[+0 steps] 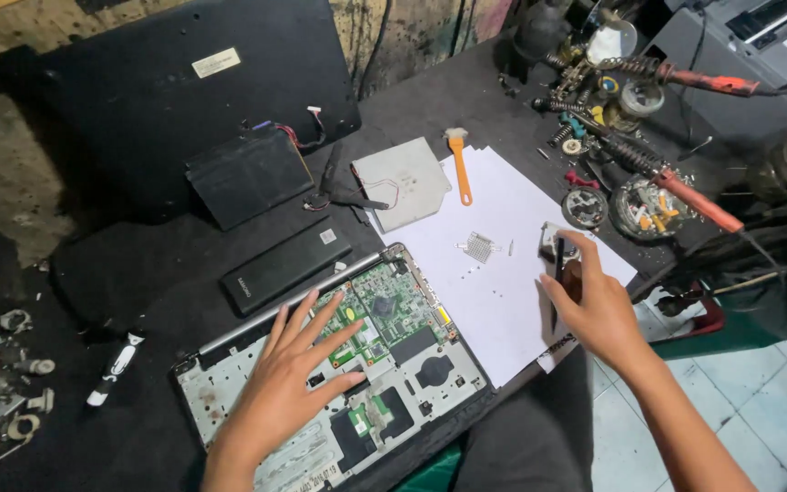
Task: Repairing a laptop by unscrewing the motherboard, cleaning it with a brush, and repositioning components.
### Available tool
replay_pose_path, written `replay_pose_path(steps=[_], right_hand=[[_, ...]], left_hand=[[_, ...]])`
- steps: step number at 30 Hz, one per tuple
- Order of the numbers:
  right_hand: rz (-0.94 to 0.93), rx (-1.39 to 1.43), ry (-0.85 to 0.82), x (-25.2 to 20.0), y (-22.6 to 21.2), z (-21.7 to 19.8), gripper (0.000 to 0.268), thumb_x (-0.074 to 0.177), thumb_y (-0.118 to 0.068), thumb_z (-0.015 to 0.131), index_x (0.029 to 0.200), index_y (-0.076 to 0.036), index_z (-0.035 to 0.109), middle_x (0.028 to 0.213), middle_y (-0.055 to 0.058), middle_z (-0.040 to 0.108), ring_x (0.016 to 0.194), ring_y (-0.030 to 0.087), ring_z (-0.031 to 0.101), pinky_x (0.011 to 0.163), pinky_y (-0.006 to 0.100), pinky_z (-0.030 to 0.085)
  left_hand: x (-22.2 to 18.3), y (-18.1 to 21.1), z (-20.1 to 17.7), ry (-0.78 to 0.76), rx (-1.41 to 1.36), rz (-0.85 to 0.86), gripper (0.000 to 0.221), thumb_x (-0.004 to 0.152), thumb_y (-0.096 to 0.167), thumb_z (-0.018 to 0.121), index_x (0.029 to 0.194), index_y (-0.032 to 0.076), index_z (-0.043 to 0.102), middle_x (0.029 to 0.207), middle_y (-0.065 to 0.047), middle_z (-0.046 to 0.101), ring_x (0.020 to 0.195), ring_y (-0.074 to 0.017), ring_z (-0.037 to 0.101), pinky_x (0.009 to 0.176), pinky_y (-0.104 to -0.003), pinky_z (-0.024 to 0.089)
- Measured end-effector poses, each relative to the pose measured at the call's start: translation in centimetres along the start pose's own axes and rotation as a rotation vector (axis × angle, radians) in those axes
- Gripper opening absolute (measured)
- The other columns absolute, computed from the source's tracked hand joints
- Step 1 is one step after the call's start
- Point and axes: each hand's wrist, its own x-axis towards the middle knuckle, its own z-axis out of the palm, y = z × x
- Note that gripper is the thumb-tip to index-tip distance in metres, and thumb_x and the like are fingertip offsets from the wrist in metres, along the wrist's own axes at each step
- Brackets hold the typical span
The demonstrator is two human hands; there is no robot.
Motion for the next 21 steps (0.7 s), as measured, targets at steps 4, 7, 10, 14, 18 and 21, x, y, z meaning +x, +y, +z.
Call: replay_pose_path(steps=[4,7,10,14,18,21], right_hand=[[-0.020,-0.122,-0.069,1.3,-0.1,0.2,0.052,0.099,-0.032,0.058,0.145,-0.021,0.035,0.086,0.010,0.068,0.066,0.032,0.061,0.062,0.044,0.041],[-0.039,-0.148,-0.104,2.3,-1.2,0.2,0.044,0.102,-0.041,0.056,0.134,-0.016,0.040,0.070,0.008,0.063,0.057,0.026,0.056,0.057,0.040,0.041],[-0.196,-0.214,0.040,4.2,-1.8,1.1,0.033,0.104,-0.033,0.056,0.133,-0.017,0.052,0.071,0.007,0.060,0.065,0.028,0.060,0.060,0.044,0.044],[-0.501,-0.303,0.015,6.7,-3.0,2.4,0.050,0.095,-0.044,0.064,0.139,-0.020,0.062,0.104,0.012,0.061,0.097,0.034,0.056,0.080,0.046,0.043],[-0.435,-0.262,-0.059,7.5,-3.4,2.6,0.036,0.088,-0.039,0.075,0.116,-0.017,0.068,0.118,0.011,0.066,0.107,0.032,0.057,0.085,0.045,0.044],[-0.424,-0.167,-0.038,7.9,-3.0,3.1,0.018,0.088,-0.029,0.079,0.101,-0.019,0.072,0.103,0.002,0.071,0.095,0.024,0.062,0.081,0.038,0.043]], left_hand=[[0.0,-0.1,0.0,0.028,0.019,0.058,0.066,0.097,0.049,0.065,0.159,0.037,0.043,0.175,0.005,0.014,0.162,-0.0286,-0.003,0.125,-0.065,0.002],[-0.2,0.1,-0.2,0.006,0.000,0.036,0.067,0.098,0.049,0.064,0.160,0.037,0.042,0.175,0.007,0.012,0.162,-0.0281,-0.006,0.125,-0.065,0.001],[-0.3,0.1,-0.1,0.016,0.013,0.034,0.067,0.097,0.050,0.065,0.159,0.037,0.043,0.175,0.006,0.013,0.161,-0.0305,-0.005,0.125,-0.067,0.003],[-0.4,0.4,-0.4,0.000,-0.019,0.011,0.067,0.097,0.047,0.067,0.159,0.038,0.043,0.175,0.009,0.013,0.162,-0.0298,-0.007,0.126,-0.066,0.003],[-0.5,0.4,-0.5,-0.016,-0.033,-0.038,0.068,0.096,0.045,0.070,0.158,0.041,0.044,0.176,0.010,0.011,0.162,-0.0318,-0.009,0.125,-0.068,0.005],[-0.5,0.1,-0.3,0.011,-0.027,0.011,0.067,0.096,0.045,0.070,0.158,0.038,0.045,0.175,0.008,0.013,0.161,-0.0308,-0.007,0.125,-0.066,0.004]])
